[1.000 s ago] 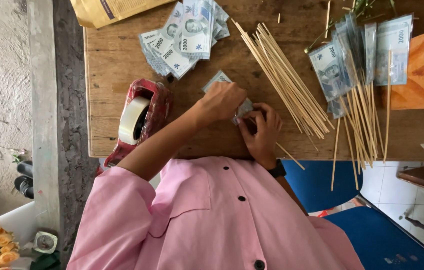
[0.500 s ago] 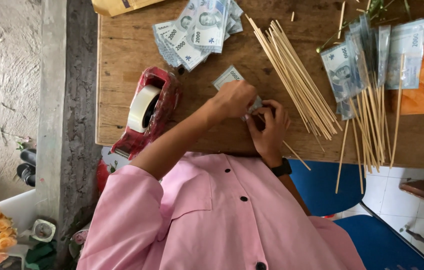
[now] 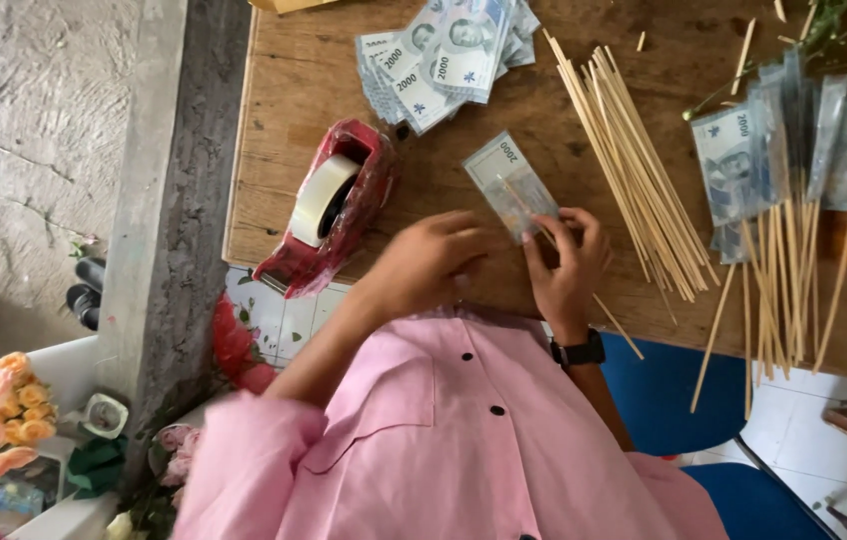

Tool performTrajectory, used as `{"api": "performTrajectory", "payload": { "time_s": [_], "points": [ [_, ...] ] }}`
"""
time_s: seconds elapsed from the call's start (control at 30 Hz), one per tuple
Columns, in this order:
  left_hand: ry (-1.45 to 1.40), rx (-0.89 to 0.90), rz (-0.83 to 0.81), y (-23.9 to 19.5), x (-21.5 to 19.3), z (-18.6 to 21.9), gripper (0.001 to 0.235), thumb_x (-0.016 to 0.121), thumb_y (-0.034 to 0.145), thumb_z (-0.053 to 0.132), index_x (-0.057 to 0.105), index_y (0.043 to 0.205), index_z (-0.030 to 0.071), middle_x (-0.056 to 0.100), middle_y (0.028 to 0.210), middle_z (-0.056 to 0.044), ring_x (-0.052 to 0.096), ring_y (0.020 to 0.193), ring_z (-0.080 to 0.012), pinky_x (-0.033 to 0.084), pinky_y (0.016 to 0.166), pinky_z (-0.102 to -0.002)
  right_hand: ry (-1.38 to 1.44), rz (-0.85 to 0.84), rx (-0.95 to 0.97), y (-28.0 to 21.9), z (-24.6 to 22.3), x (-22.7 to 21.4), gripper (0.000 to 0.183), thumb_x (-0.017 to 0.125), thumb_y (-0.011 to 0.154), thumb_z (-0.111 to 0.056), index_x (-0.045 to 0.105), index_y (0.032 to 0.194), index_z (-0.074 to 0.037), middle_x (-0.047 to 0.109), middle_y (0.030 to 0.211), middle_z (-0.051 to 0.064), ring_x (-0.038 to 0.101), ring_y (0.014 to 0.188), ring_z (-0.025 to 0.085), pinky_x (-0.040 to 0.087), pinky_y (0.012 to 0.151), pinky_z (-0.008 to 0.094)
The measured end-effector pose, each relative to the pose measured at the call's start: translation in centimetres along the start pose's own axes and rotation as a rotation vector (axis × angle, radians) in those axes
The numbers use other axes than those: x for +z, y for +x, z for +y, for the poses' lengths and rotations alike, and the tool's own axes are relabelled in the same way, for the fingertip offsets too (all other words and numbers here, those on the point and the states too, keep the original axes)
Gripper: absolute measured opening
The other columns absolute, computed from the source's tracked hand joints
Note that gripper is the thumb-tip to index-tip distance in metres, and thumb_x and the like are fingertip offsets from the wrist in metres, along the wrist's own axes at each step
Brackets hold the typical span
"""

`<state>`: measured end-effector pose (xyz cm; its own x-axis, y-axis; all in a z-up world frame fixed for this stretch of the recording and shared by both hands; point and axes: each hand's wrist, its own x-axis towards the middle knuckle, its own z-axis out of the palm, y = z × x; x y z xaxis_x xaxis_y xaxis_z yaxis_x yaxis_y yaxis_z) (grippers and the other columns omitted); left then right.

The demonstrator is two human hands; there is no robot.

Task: The person repeatedly places a 2000 banknote on a wooden table, positions a thin wooden stick on top, and secures it with clear tape from a dispenser. The person handles banknotes, wooden sticks, and tape throughout the clip, producing multiple taped money-stick units.

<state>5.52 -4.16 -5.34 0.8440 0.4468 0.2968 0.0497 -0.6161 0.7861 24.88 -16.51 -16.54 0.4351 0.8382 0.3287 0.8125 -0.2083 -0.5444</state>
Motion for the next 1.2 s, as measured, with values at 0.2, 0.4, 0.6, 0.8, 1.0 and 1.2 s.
{"api": "performTrajectory", "payload": {
  "time_s": [0.2, 0.4, 0.6, 0.8, 1.0, 1.2],
  "points": [
    [0.352, -0.337, 0.665, -11.8, -10.6, 1.0, 0.018, 0.071, 0.090, -0.004, 0.075, 0.094, 0.012, 0.072, 0.087, -0.002, 0.065, 0.082, -0.0227, 0.055, 0.080, -0.034, -0.007, 0.073, -0.071, -0.2, 2.2, 1.1, 0.021, 0.079, 0.096, -0.042, 0.075, 0.112, -0.029, 0.056, 0.128, -0.002, 0.056, 0.112, 0.022, 0.037, 0.097, 0.043],
    [0.355, -0.633, 0.587, -15.8, -8.6, -2.7, 0.020, 0.081, 0.097, 0.021, 0.077, 0.085, 0.006, 0.075, 0.096, -0.010, 0.067, 0.088, -0.0319, 0.052, 0.078, -0.041, 0.041, 0.079, -0.077, 0.1, 0.5, 0.1, 0.017, 0.082, 0.097, -0.027, 0.076, 0.113, -0.023, 0.056, 0.127, 0.002, 0.057, 0.110, 0.025, 0.038, 0.096, 0.045],
    [0.040, -0.662, 0.605, -13.7, -8.2, -0.9, 0.021, 0.080, 0.094, 0.014, 0.073, 0.081, -0.001, 0.069, 0.117, -0.016, 0.066, 0.098, -0.0346, 0.054, 0.078, -0.043, 0.048, 0.044, -0.076, 0.1, 0.0, -0.3, 0.018, 0.082, 0.099, -0.023, 0.075, 0.115, -0.021, 0.054, 0.127, 0.002, 0.055, 0.111, 0.025, 0.037, 0.094, 0.045],
    [0.190, -0.643, 0.533, -15.6, -9.8, 4.1, 0.012, 0.076, 0.097, 0.009, 0.074, 0.088, 0.002, 0.065, 0.108, -0.016, 0.063, 0.106, -0.0347, 0.052, 0.093, -0.045, 0.036, 0.062, -0.086, 0.1, 0.2, 0.0, 0.019, 0.081, 0.098, -0.025, 0.075, 0.115, -0.022, 0.054, 0.128, 0.002, 0.056, 0.112, 0.027, 0.037, 0.095, 0.046],
    [0.222, -1.113, 0.329, -21.4, -7.5, -2.0, 0.031, 0.059, 0.073, -0.009, 0.074, 0.098, 0.003, 0.076, 0.078, -0.006, 0.073, 0.085, -0.0307, 0.057, 0.086, -0.043, 0.054, 0.085, -0.076, 0.2, 0.8, 0.2, 0.017, 0.082, 0.096, -0.028, 0.076, 0.111, -0.022, 0.057, 0.126, 0.003, 0.058, 0.109, 0.026, 0.039, 0.095, 0.044],
    [0.897, -0.784, 0.388, -18.4, -11.6, 1.1, 0.015, 0.080, 0.103, 0.007, 0.085, 0.110, 0.020, 0.076, 0.088, 0.007, 0.053, 0.058, -0.0058, 0.034, 0.047, -0.024, 0.064, 0.058, -0.018, 0.3, -0.5, -0.5, 0.015, 0.073, 0.100, -0.031, 0.076, 0.110, -0.021, 0.058, 0.125, 0.005, 0.057, 0.113, 0.026, 0.038, 0.101, 0.049]
  ]
}}
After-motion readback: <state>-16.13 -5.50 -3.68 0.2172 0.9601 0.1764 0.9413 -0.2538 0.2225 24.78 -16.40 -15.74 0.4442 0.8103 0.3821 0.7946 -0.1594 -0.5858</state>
